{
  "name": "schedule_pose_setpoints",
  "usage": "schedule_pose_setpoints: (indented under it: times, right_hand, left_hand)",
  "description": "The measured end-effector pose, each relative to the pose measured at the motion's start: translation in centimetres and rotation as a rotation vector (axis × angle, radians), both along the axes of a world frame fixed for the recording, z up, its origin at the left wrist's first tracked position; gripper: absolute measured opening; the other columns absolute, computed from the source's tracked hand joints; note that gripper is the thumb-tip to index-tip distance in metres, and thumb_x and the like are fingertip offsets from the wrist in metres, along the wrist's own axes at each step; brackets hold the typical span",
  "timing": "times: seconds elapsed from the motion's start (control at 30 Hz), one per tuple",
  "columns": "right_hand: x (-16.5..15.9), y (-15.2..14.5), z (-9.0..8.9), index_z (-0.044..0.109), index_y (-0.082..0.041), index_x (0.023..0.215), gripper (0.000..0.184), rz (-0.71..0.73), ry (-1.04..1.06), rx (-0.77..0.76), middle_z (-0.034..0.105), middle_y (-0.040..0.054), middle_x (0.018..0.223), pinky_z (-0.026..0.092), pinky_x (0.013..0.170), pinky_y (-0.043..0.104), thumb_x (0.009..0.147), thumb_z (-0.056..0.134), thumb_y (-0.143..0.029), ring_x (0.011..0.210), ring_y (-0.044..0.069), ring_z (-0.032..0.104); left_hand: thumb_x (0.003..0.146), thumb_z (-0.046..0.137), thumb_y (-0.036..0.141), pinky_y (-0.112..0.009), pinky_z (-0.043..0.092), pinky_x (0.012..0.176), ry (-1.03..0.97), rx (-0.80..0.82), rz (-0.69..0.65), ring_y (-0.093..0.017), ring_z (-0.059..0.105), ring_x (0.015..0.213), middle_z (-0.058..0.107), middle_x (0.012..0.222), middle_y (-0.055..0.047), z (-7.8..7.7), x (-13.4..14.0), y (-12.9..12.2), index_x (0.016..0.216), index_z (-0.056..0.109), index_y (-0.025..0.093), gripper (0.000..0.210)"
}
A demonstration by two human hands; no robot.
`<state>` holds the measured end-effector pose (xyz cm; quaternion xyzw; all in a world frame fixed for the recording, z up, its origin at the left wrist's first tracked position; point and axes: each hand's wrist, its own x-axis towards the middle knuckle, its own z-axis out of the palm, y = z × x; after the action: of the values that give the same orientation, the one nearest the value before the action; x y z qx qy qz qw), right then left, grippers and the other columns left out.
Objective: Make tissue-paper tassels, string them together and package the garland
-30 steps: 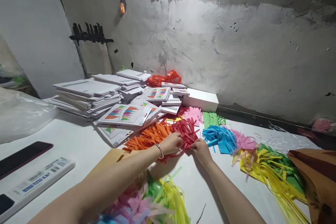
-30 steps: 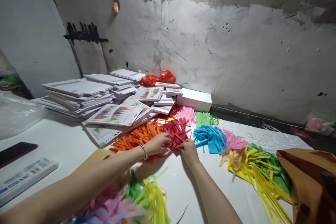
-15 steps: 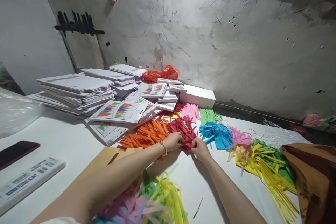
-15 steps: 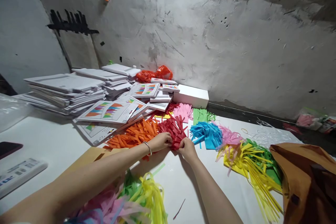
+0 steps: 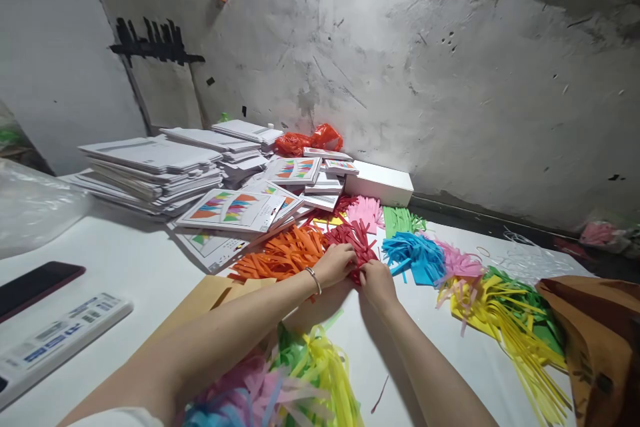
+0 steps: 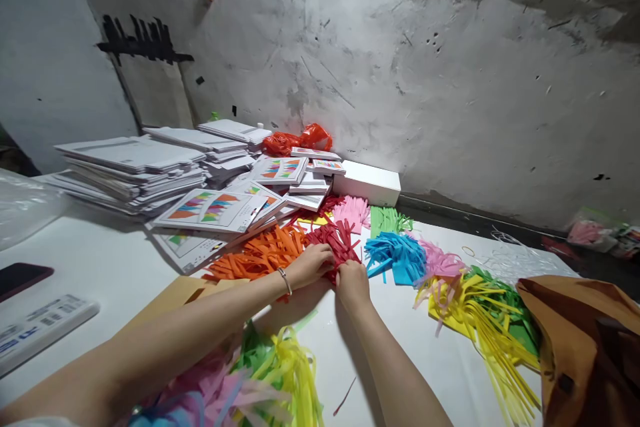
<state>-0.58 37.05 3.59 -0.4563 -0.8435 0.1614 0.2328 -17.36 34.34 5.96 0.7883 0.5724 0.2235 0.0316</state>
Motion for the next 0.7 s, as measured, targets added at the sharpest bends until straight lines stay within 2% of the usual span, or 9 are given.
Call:
schedule_pose_setpoints:
  times: [0.17, 0.27, 0.37, 0.43, 0.5, 0.7]
  right_hand:
    - [0.7, 0.9, -1.4, 0.065, -0.017, 0.110, 0.022, -0.100, 0.180, -0.068, 0.067, 0.0053, 0.110, 0.057, 0.083, 0.037, 0.098, 0.061, -0.035, 0.092, 0.017, 0.066]
    - [1.1, 1.6, -2.4, 0.065, -0.017, 0.111, 0.023, -0.141, 0.297, -0.126, 0.067, 0.0051, 0.110, 0.057, 0.078, 0.035, 0.097, 0.063, -0.035, 0.089, 0.017, 0.066]
    - [1.0, 2.0, -3.3, 0.064, -0.017, 0.112, 0.024, -0.165, 0.389, -0.182, 0.067, 0.0053, 0.111, 0.058, 0.077, 0.035, 0.096, 0.063, -0.035, 0.089, 0.017, 0.066]
    - [1.0, 2.2, -3.8, 0.064, -0.016, 0.112, 0.025, -0.172, 0.428, -0.226, 0.067, 0.0052, 0.111, 0.058, 0.077, 0.034, 0.096, 0.064, -0.035, 0.089, 0.017, 0.067]
    - [1.0, 2.3, -4.1, 0.064, -0.016, 0.112, 0.025, -0.175, 0.452, -0.274, 0.067, 0.0049, 0.110, 0.058, 0.075, 0.034, 0.096, 0.064, -0.035, 0.087, 0.017, 0.067]
    - [1.3, 2.3, -4.2, 0.064, -0.015, 0.108, 0.025, -0.159, 0.501, -0.358, 0.067, 0.0032, 0.102, 0.058, 0.071, 0.032, 0.096, 0.064, -0.036, 0.082, 0.015, 0.066]
  left_hand:
    - [0.094, 0.055, 0.017, -0.045, 0.042, 0.098, -0.062, 0.133, 0.083, -0.027, 0.053, 0.115, 0.059, 0.123, -0.013, 0.5, -0.5, -1.1, 0.116, 0.063, 0.015, 0.023]
    - [0.095, 0.049, 0.017, -0.041, 0.039, 0.095, -0.044, 0.123, 0.010, -0.025, 0.055, 0.106, 0.063, 0.112, -0.012, 0.4, -0.7, -1.7, 0.104, 0.069, 0.018, 0.021]
    - [0.095, 0.052, 0.023, -0.039, 0.037, 0.095, 0.003, 0.062, -0.093, -0.023, 0.057, 0.096, 0.065, 0.099, -0.008, 0.0, -0.5, -2.2, 0.088, 0.071, 0.021, 0.020]
    - [0.094, 0.055, 0.024, -0.040, 0.037, 0.096, 0.024, 0.016, -0.104, -0.022, 0.057, 0.093, 0.066, 0.093, -0.007, -0.5, -0.2, -2.3, 0.082, 0.070, 0.020, 0.020]
    - [0.095, 0.056, 0.025, -0.043, 0.039, 0.097, 0.025, -0.025, -0.066, -0.022, 0.059, 0.095, 0.066, 0.092, -0.005, -0.8, 0.0, -2.1, 0.082, 0.069, 0.019, 0.020]
    - [0.097, 0.060, 0.034, -0.047, 0.049, 0.096, -0.097, -0.113, 0.078, -0.023, 0.063, 0.104, 0.067, 0.109, -0.007, -0.8, -0.1, -1.2, 0.101, 0.067, 0.016, 0.020]
